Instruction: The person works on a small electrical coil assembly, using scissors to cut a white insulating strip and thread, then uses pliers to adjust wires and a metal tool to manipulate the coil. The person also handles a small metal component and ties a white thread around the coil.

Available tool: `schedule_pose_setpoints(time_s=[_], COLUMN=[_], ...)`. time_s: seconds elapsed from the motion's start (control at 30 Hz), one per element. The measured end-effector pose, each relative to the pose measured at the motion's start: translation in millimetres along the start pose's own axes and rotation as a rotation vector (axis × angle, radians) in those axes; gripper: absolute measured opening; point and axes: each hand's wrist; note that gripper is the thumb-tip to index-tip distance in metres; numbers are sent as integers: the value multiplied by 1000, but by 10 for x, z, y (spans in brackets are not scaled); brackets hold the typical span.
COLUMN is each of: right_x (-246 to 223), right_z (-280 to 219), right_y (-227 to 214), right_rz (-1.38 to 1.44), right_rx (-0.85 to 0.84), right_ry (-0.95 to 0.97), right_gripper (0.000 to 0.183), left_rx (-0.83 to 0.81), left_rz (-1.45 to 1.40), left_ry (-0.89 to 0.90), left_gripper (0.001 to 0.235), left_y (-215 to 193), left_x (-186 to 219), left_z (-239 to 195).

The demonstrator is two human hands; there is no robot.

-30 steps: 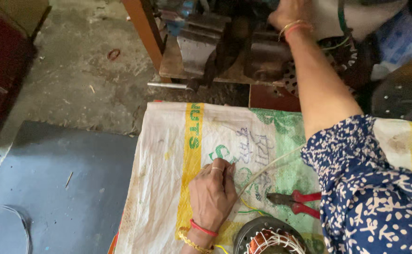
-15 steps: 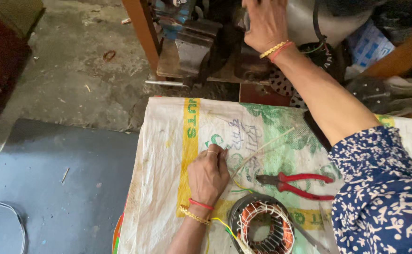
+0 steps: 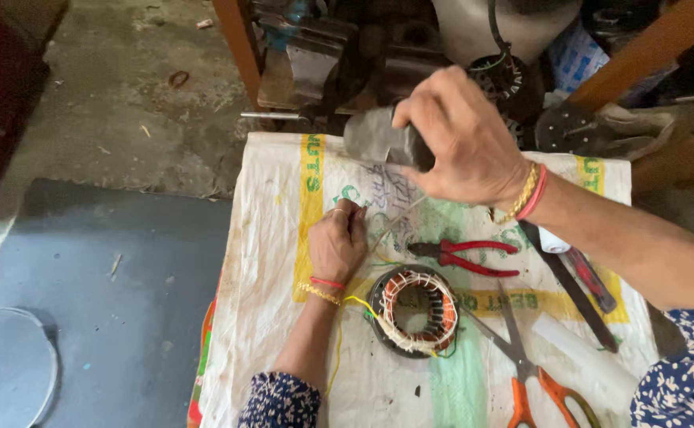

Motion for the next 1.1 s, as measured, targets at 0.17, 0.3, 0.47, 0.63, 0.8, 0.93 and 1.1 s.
schedule_pose_setpoints(time_s=[0.17,0.3,0.47,0.63,0.8,0.93,1.1], right_x=[-773,-1255,-1740,-2045,-1680,-1120,-714], right_z=[-120,-91,-53,-191,-28,98,-87], right_y=[-80,77,202,235,380,578,969], right_rz=[126,248,324,543,663,708,600], right_rx=[23,-13,-111,-158,-263,-526,-653], right_ry=[-54,-79,-163,-145,-237,-66,-1], right_gripper=[53,49,52,55,54,62,75], left_rx=[-63,25,91,217,397,273,-64], left_rz=[-119,-86,-46,-32,-22,-165,-524], left_ry=[0,-160,-64,-181,-13,78,-336], left_gripper=[9,6,7,13,13,9,17], left_y=[-460,-964,-1394,-1683,-1923,-1831,-1296], left_x=[344,455,599,876,880,635,104], left_z=[-717,-1410,-1781,-2290,-1891,-1072,-405])
Point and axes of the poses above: each hand's wrist, its own z-axis towards the middle knuckle, its own y-axis out of the palm, x = y × z, and after that the axes turned 3 degrees about -x, right-handed
